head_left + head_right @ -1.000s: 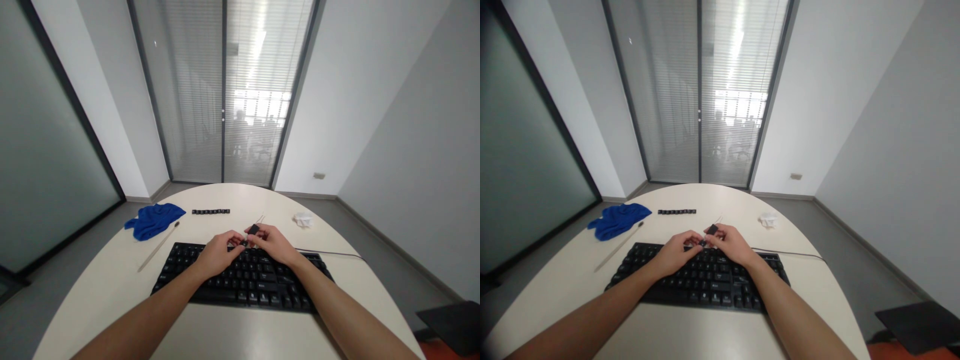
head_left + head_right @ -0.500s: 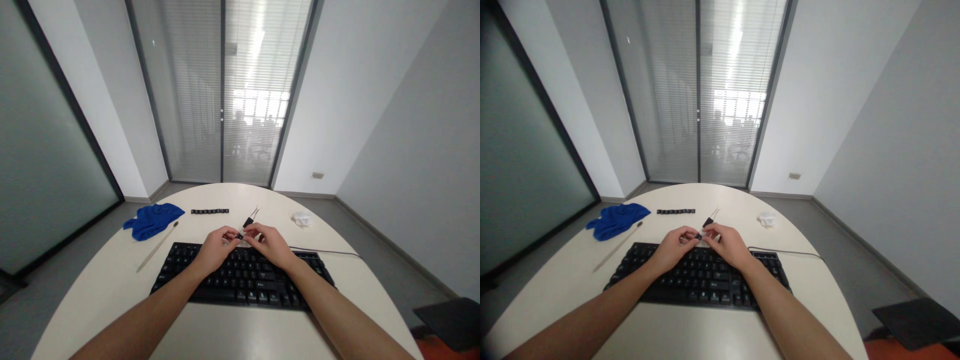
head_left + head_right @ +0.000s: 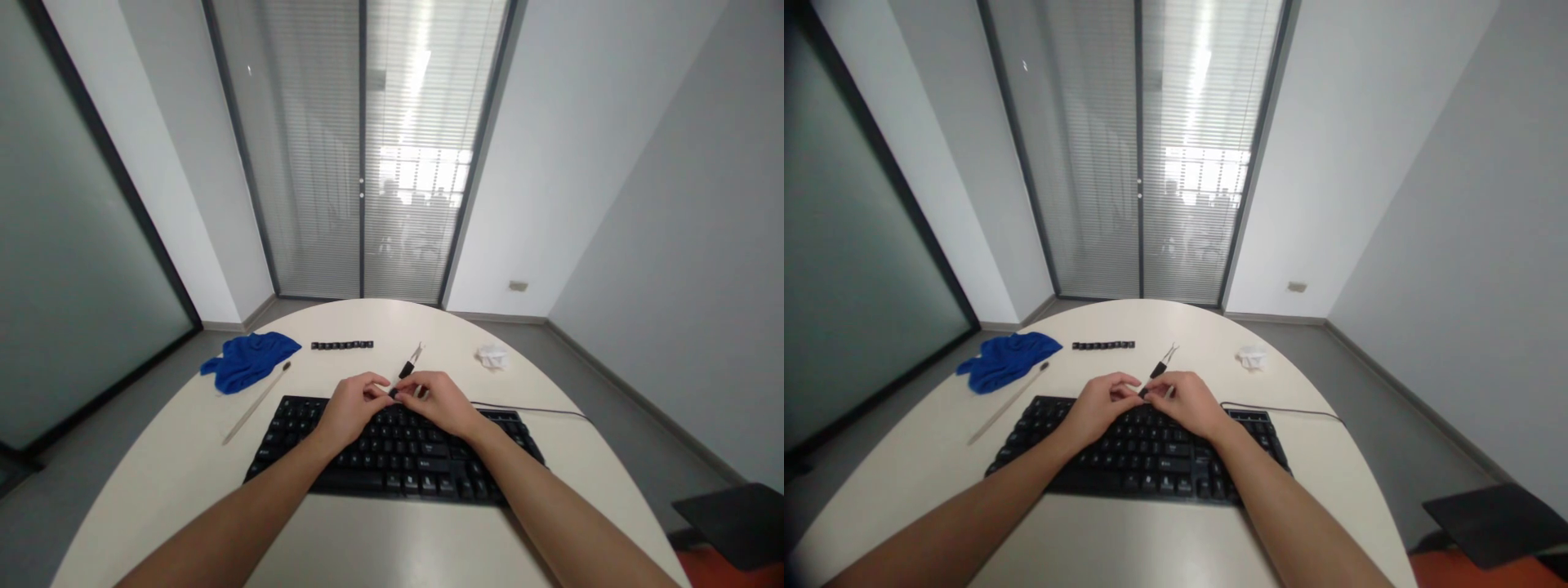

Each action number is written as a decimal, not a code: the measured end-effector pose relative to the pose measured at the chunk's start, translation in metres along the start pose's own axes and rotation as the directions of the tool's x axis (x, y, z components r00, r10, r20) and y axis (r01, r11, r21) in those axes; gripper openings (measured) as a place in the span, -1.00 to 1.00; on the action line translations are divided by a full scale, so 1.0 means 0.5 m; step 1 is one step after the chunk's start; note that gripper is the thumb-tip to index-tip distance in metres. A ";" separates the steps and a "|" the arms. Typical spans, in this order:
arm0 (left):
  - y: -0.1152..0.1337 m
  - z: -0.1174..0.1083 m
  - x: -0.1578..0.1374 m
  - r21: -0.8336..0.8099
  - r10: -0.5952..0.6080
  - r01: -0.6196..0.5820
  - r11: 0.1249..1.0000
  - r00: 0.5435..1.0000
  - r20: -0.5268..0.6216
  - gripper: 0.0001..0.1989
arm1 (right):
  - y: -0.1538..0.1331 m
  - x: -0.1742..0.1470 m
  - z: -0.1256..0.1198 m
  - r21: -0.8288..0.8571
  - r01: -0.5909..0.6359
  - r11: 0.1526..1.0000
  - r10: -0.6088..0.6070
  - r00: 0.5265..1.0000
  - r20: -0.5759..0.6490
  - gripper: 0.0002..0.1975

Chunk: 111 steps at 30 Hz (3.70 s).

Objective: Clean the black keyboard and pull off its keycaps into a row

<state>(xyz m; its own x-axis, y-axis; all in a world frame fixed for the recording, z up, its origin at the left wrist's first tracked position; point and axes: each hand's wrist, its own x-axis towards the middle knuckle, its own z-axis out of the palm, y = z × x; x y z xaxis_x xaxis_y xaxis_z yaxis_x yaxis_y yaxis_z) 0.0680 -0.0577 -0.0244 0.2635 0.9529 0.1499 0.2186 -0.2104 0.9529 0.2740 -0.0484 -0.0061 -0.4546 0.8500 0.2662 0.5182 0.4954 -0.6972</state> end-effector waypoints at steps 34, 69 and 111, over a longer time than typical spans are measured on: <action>-0.011 -0.015 0.039 -0.351 -0.174 0.008 0.936 0.878 -0.445 -0.75 | 0.042 0.050 -0.004 -0.232 -0.194 0.953 0.201 0.980 0.007 -0.79; 0.008 -0.009 0.027 -0.190 -0.159 0.085 0.978 0.896 -0.414 -0.79 | 0.097 0.237 0.077 -0.305 -0.288 0.908 0.233 0.951 -0.205 -0.71; -0.003 0.007 0.008 0.154 0.117 -0.098 0.983 0.987 -0.113 -0.87 | -0.017 0.023 0.029 0.366 -0.061 0.929 0.067 0.998 -0.001 -0.65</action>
<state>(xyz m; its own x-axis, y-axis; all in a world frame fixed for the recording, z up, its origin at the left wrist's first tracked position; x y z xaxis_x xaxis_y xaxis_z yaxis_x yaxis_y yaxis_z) 0.0718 -0.0544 -0.0261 0.1790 0.9405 0.2890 0.3341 -0.3344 0.8812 0.2538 -0.0453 -0.0067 -0.4180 0.8814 0.2201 0.2443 0.3424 -0.9072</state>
